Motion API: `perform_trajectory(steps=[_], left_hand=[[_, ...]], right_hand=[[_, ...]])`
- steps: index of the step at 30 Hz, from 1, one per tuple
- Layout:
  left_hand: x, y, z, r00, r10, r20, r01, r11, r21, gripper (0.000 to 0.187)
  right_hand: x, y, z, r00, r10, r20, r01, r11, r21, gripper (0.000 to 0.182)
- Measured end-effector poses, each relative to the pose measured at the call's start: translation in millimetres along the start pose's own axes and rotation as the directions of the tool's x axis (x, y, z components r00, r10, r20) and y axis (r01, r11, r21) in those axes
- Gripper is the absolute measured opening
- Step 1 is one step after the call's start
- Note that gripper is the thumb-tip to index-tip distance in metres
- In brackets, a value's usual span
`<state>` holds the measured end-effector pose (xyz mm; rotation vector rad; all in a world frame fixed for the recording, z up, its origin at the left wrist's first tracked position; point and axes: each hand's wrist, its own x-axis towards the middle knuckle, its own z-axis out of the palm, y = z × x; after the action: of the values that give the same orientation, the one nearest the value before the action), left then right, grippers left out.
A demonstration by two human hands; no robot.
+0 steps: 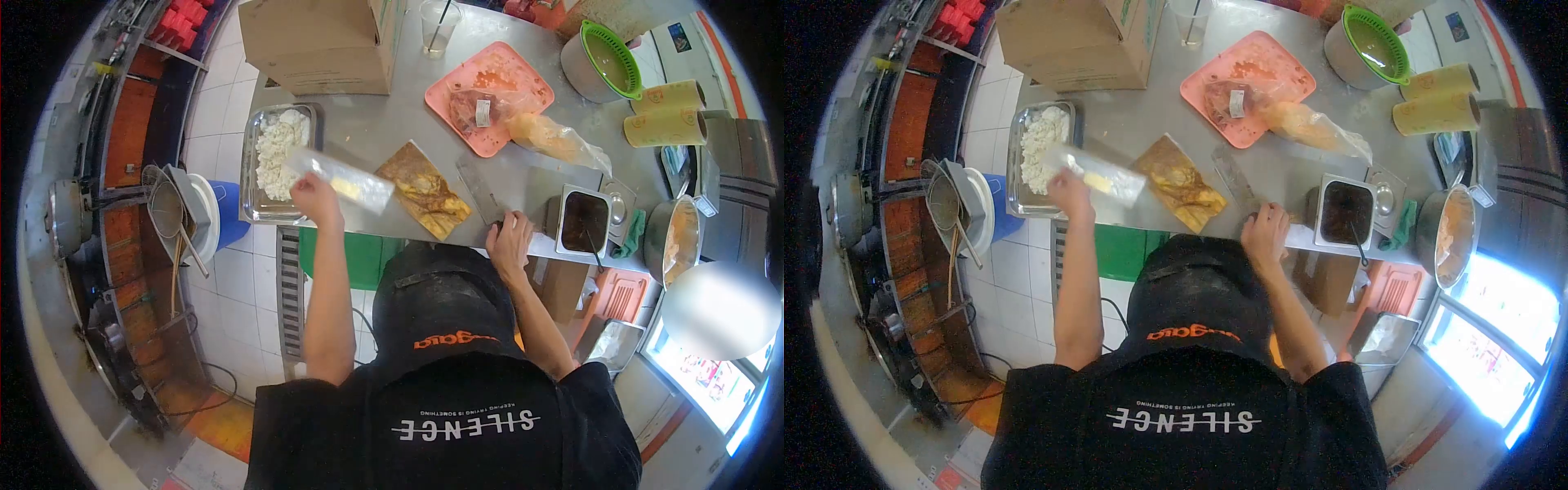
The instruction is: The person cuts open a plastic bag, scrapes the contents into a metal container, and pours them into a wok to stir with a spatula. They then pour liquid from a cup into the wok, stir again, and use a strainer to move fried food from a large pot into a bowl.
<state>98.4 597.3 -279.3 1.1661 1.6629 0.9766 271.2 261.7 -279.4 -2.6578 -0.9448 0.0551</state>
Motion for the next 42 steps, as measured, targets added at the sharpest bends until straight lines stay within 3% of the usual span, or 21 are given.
perform_trajectory(steps=[2,5,8,11,14,17,19,21,25,27,29,31,34,35,38,41,42], left_hand=[[8.1,42.2,24.7,0.986,-0.152,0.064,0.158,0.982,-0.103,0.034],[38.6,20.3,82.0,0.947,-0.188,0.261,0.243,0.95,-0.198,0.032],[4.4,31.8,123.3,0.892,-0.234,0.387,0.351,0.897,-0.268,0.029],[-17.9,7.3,170.8,0.861,-0.302,0.408,0.463,0.798,-0.387,0.028],[-47.5,38.7,172.1,0.84,-0.276,0.468,0.469,0.803,-0.368,0.028],[-67.9,70.9,132.6,0.864,-0.128,0.487,0.344,0.856,-0.386,0.032],[-93.1,94.2,76.7,0.894,-0.03,0.446,0.247,0.865,-0.437,0.033],[-102.9,86.0,17.0,0.914,-0.08,0.397,0.256,0.874,-0.412,0.032],[-132.8,54.9,-117.5,0.988,-0.07,0.141,0.113,0.937,-0.33,0.026],[-158.8,28.0,-175.5,0.986,-0.159,-0.042,0.14,0.945,-0.295,0.024],[-192.6,-2.0,-218.3,0.936,-0.262,-0.236,0.199,0.945,-0.26,0.03],[-227.7,-31.4,-251.6,0.85,-0.388,-0.355,0.234,0.884,-0.405,0.036],[-279.0,-58.4,-286.4,0.723,-0.485,-0.493,0.167,0.814,-0.556,0.04],[-299.6,-58.2,-292.1,0.704,-0.477,-0.526,0.142,0.82,-0.555,0.036],[-333.5,-80.7,-307.9,0.609,-0.539,-0.581,0.182,0.809,-0.559,0.032],[-345.4,-109.3,-311.2,0.637,-0.547,-0.543,0.11,0.761,-0.639,0.024],[-344.1,-119.5,-312.8,0.607,-0.565,-0.558,0.107,0.755,-0.647,0.021]], right_hand=[[4.1,-26.3,-19.9,0.995,-0.084,-0.048,0.082,0.996,-0.037,0.035],[0.0,-30.2,2.3,0.901,-0.429,0.067,0.432,0.9,-0.059,0.039],[2.5,-33.1,19.4,0.821,-0.563,0.091,0.564,0.826,0.023,0.036],[9.8,-36.0,16.0,0.789,-0.613,0.042,0.608,0.789,0.088,0.033],[14.3,-35.8,11.4,0.721,-0.692,0.037,0.691,0.721,0.051,0.03],[14.2,-31.9,9.9,0.716,-0.698,0.021,0.694,0.714,0.089,0.029],[15.8,-39.3,15.5,0.715,-0.699,-0.01,0.69,0.704,0.169,0.029],[13.9,-39.2,14.1,0.752,-0.658,-0.03,0.642,0.721,0.259,0.029],[20.5,-41.7,4.0,0.764,-0.637,-0.108,0.634,0.707,0.315,0.03],[21.0,-39.1,1.8,0.764,-0.634,-0.116,0.632,0.701,0.332,0.026],[16.1,-27.3,7.4,0.786,-0.606,-0.127,0.6,0.697,0.393,0.023],[23.3,-30.9,-2.8,0.809,-0.574,-0.126,0.564,0.696,0.444,0.021],[24.9,-38.0,-11.4,0.91,-0.392,-0.138,0.389,0.686,0.614,0.018],[25.7,-41.4,-17.0,0.905,-0.397,-0.154,0.404,0.683,0.608,0.017],[20.6,-46.7,-16.2,0.98,-0.199,0.007,0.136,0.694,0.707,0.017],[18.9,-50.8,-13.5,0.997,-0.071,0.029,0.012,0.519,0.854,0.017],[19.3,-53.4,-14.5,0.999,-0.051,0.019,0.01,0.525,0.851,0.016]])
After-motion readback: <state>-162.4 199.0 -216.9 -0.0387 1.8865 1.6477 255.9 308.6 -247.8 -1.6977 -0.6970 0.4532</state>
